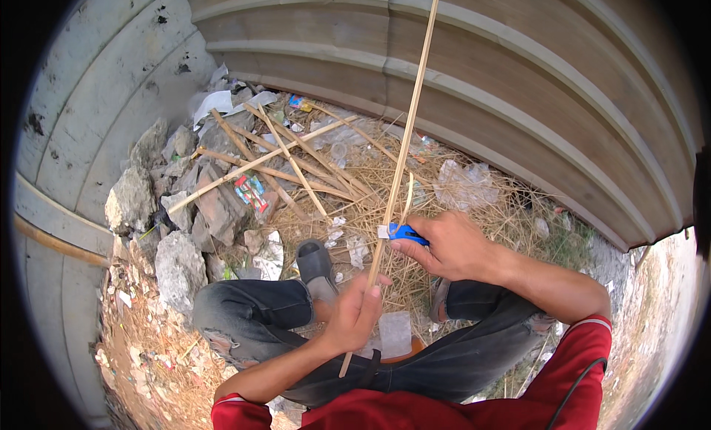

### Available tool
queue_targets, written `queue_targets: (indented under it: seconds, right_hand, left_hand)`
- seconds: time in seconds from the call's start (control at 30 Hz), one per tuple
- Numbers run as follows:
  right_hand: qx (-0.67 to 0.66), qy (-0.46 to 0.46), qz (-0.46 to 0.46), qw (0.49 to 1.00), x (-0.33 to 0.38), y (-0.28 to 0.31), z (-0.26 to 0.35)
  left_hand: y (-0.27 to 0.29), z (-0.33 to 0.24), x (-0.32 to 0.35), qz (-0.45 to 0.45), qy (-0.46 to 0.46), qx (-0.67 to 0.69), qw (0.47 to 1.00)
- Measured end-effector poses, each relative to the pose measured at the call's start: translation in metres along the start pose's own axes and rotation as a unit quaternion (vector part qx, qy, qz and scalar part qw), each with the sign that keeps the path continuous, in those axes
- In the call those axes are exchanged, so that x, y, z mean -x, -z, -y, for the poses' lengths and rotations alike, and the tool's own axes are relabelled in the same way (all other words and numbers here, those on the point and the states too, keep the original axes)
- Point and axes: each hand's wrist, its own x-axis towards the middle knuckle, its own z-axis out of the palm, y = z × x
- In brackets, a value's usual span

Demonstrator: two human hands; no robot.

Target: The person sits on the ground and uses a blue utility knife to shave thin strips from a long bamboo stick. They hold the stick with one hand and scrape the blade along its length, creating fine shavings that fall onto the ground.

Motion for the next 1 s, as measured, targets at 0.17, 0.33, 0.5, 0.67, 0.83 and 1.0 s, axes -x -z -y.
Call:
queue_targets:
  seconds: [0.17,0.33,0.5,0.67,0.83,1.0]
  right_hand:
    - [0.079,-0.028,-0.066,0.994,-0.001,-0.002,-0.019]
    - [0.019,-0.167,-0.268,0.949,-0.014,0.043,-0.091]
    - [-0.244,-0.181,-0.399,0.865,0.038,0.08,-0.162]
    - [-0.232,-0.128,-0.353,0.897,0.046,0.077,-0.059]
    - [-0.052,-0.09,-0.491,0.865,0.1,0.069,-0.031]
    - [-0.182,-0.361,-0.435,0.804,0.211,-0.035,-0.142]
  left_hand:
    - [0.002,0.004,0.008,0.011,0.044,-0.006,0.999]
    - [-0.019,0.022,0.047,0.036,0.113,0.029,0.993]
    - [-0.05,0.051,0.107,0.057,0.045,-0.021,0.997]
    - [-0.045,0.049,0.092,-0.077,-0.038,0.06,0.994]
    - [-0.002,-0.002,0.056,-0.222,-0.214,0.068,0.949]
    - [0.039,-0.037,0.062,-0.333,-0.27,0.01,0.904]
